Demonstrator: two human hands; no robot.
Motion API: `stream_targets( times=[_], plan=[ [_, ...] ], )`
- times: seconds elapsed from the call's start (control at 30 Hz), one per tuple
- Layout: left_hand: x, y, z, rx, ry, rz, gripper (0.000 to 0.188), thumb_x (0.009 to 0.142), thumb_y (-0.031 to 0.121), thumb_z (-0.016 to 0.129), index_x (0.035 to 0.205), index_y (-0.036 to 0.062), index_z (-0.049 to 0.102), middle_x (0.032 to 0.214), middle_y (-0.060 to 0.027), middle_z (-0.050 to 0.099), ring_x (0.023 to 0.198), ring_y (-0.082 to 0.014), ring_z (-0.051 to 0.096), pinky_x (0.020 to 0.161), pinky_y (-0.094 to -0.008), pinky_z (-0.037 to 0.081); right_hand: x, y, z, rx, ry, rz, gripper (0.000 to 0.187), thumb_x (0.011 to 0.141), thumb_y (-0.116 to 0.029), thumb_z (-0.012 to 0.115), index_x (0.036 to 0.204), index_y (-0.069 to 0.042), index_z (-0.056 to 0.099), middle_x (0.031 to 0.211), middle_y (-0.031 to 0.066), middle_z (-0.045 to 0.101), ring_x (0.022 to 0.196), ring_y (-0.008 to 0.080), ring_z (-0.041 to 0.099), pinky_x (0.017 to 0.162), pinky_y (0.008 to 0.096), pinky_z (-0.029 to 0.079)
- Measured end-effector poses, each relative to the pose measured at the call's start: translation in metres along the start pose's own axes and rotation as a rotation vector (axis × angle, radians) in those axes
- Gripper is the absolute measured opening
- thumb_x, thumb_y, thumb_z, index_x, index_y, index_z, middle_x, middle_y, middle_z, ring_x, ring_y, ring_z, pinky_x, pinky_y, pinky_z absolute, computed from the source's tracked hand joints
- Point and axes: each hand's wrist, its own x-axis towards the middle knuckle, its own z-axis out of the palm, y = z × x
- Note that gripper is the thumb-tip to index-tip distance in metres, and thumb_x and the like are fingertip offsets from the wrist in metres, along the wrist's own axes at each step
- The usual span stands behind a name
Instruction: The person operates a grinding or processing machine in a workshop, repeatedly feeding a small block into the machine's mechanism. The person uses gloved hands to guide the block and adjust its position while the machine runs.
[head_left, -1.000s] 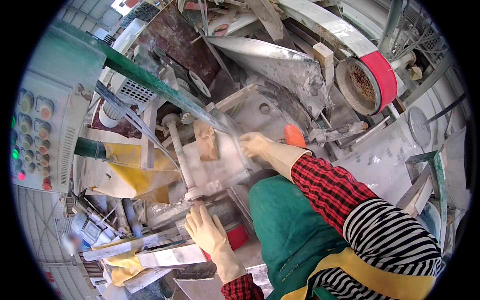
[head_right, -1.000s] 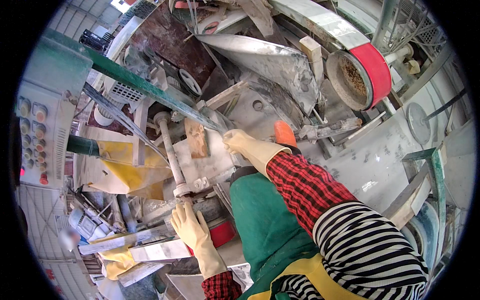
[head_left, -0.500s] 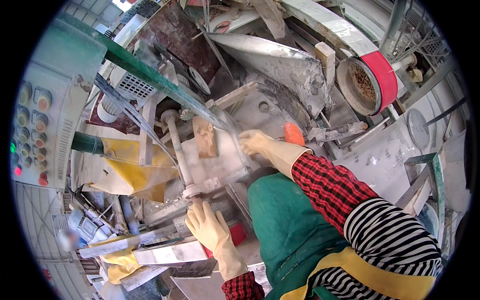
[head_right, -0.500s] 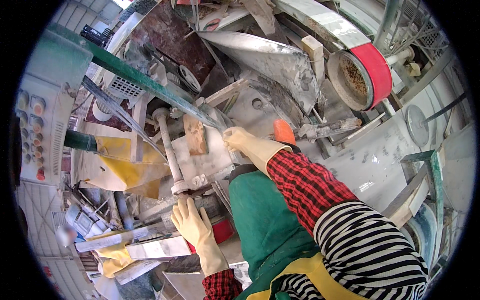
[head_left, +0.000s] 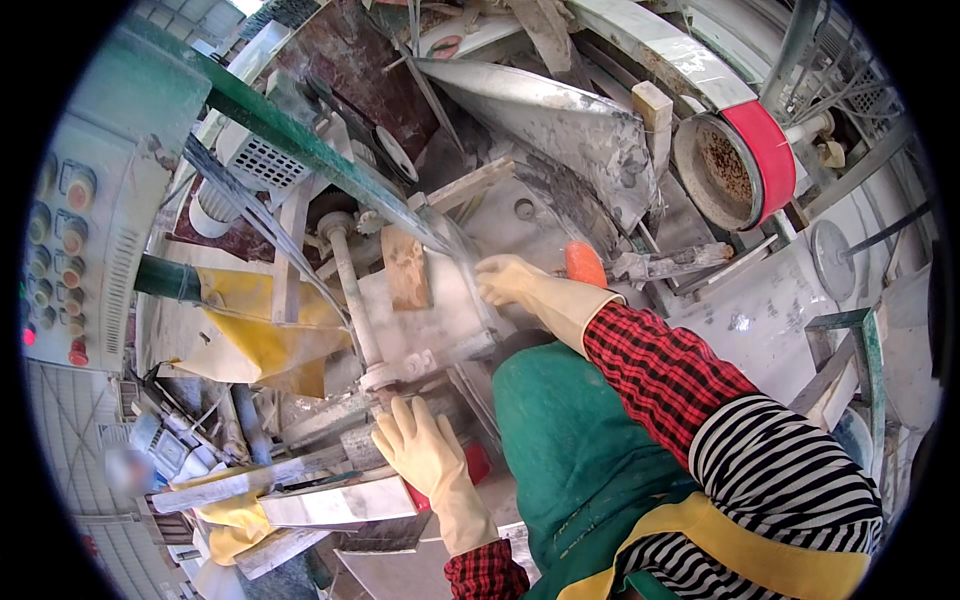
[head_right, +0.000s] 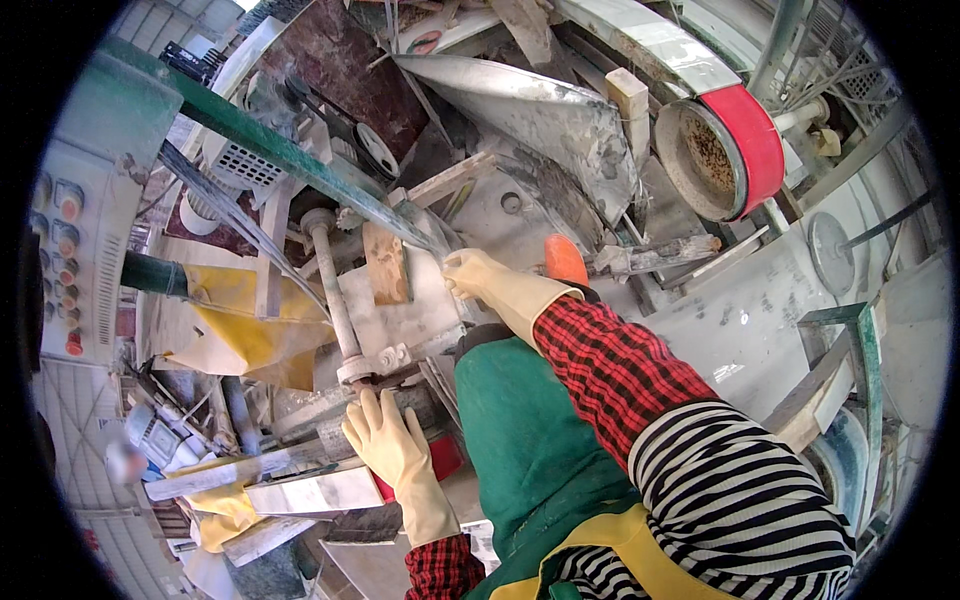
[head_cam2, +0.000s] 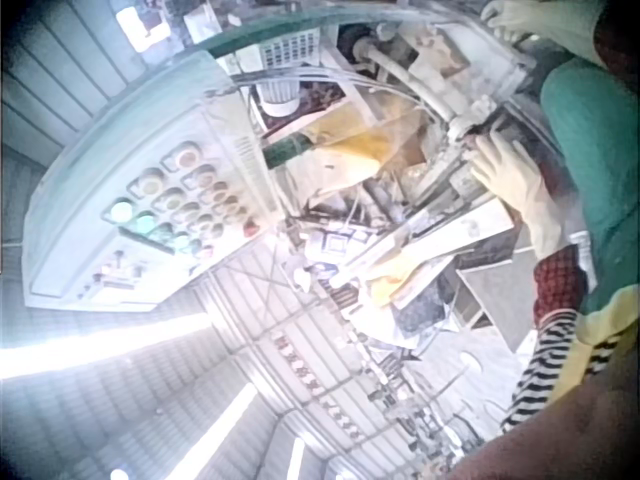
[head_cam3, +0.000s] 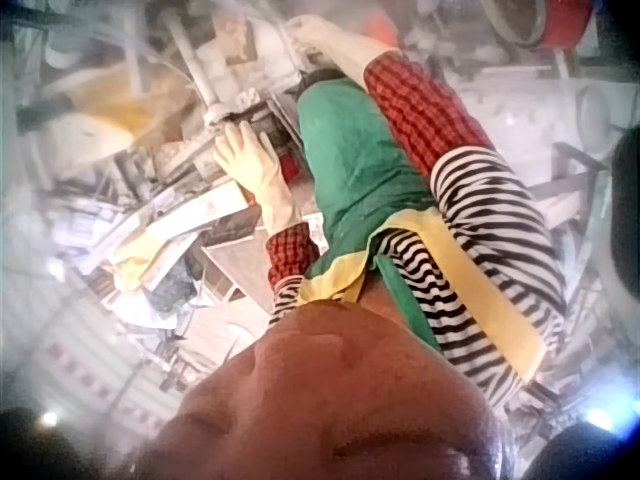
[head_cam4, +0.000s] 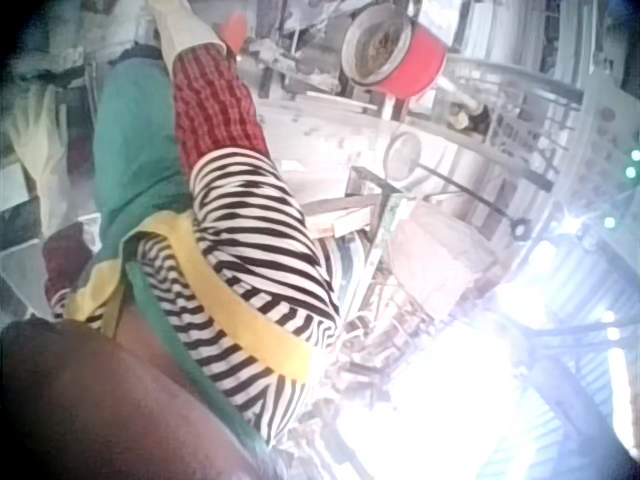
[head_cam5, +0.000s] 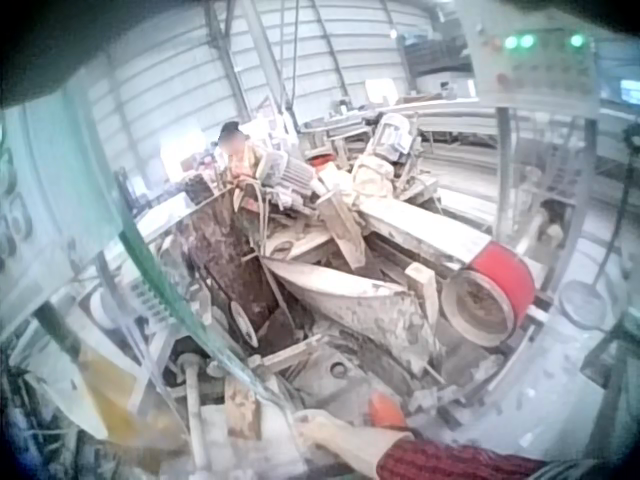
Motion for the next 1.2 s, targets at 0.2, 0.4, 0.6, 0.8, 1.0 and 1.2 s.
stream_targets(
  times=[0.2, 0.4, 0.6, 0.8, 1.0, 1.2],
  plan=[
    [0.002, 0.006, 0.0, -0.007, -0.024, -0.007, 0.041, 0.084, 0.02, 0.073, 0.121, 0.0032, 0.068, 0.138, -0.0161, 0.058, 0.127, -0.04, 0.048, 0.113, -0.0547, 0.034, -0.002, 0.0, -0.006, -0.083, -0.011, 0.009, 0.049, 0.101, -0.019, 0.07, 0.145, -0.006, 0.056, 0.099, 0.011, 0.072, 0.076, 0.0189, 0.069, 0.064, 0.0292, 0.057],
    [-0.002, 0.009, 0.006, 0.007, -0.036, -0.021, 0.04, 0.086, 0.022, 0.072, 0.121, 0.0033, 0.068, 0.137, -0.0152, 0.058, 0.132, -0.0411, 0.046, 0.115, -0.057, 0.032, -0.01, -0.003, 0.002, -0.096, 0.036, -0.044, 0.043, 0.099, -0.013, 0.066, 0.14, -0.003, 0.057, 0.082, 0.0084, 0.068, 0.061, 0.0166, 0.062, 0.053, 0.0309, 0.051],
    [0.0, 0.015, 0.008, -0.001, -0.07, -0.037, 0.04, 0.087, 0.024, 0.071, 0.121, 0.0042, 0.069, 0.137, -0.0135, 0.059, 0.134, -0.0411, 0.045, 0.117, -0.0589, 0.03, 0.006, 0.007, -0.004, -0.056, -0.016, -0.039, 0.049, 0.099, -0.014, 0.067, 0.145, -0.003, 0.052, 0.083, 0.0094, 0.068, 0.06, 0.0173, 0.061, 0.052, 0.0316, 0.05],
    [0.001, 0.02, 0.008, -0.002, -0.124, -0.052, 0.039, 0.086, 0.025, 0.072, 0.119, 0.0046, 0.07, 0.135, -0.0123, 0.061, 0.133, -0.0403, 0.046, 0.116, -0.0591, 0.03, -0.001, 0.005, -0.009, -0.043, -0.028, -0.025, 0.051, 0.099, -0.017, 0.071, 0.145, -0.003, 0.055, 0.095, 0.0129, 0.073, 0.074, 0.0179, 0.068, 0.062, 0.0279, 0.056],
    [-0.001, 0.021, 0.012, -0.013, -0.136, -0.058, 0.037, 0.086, 0.024, 0.072, 0.118, 0.0043, 0.071, 0.135, -0.0122, 0.063, 0.133, -0.0404, 0.047, 0.116, -0.0594, 0.03, -0.001, 0.006, -0.006, -0.077, -0.039, -0.027, 0.05, 0.098, -0.02, 0.071, 0.143, -0.003, 0.058, 0.098, 0.014, 0.074, 0.076, 0.0195, 0.07, 0.065, 0.031, 0.057],
    [-0.007, 0.019, 0.027, 0.005, -0.082, -0.026, 0.043, 0.086, 0.025, 0.072, 0.125, 0.0061, 0.069, 0.139, -0.0124, 0.062, 0.137, -0.0386, 0.046, 0.119, -0.0597, 0.028, -0.067, 0.0, 0.106, -0.622, -0.154, -0.456, 0.045, 0.098, -0.033, 0.069, 0.136, -0.009, 0.064, 0.115, 0.0165, 0.076, 0.101, 0.0281, 0.074, 0.087, 0.0397, 0.059]
  ],
)
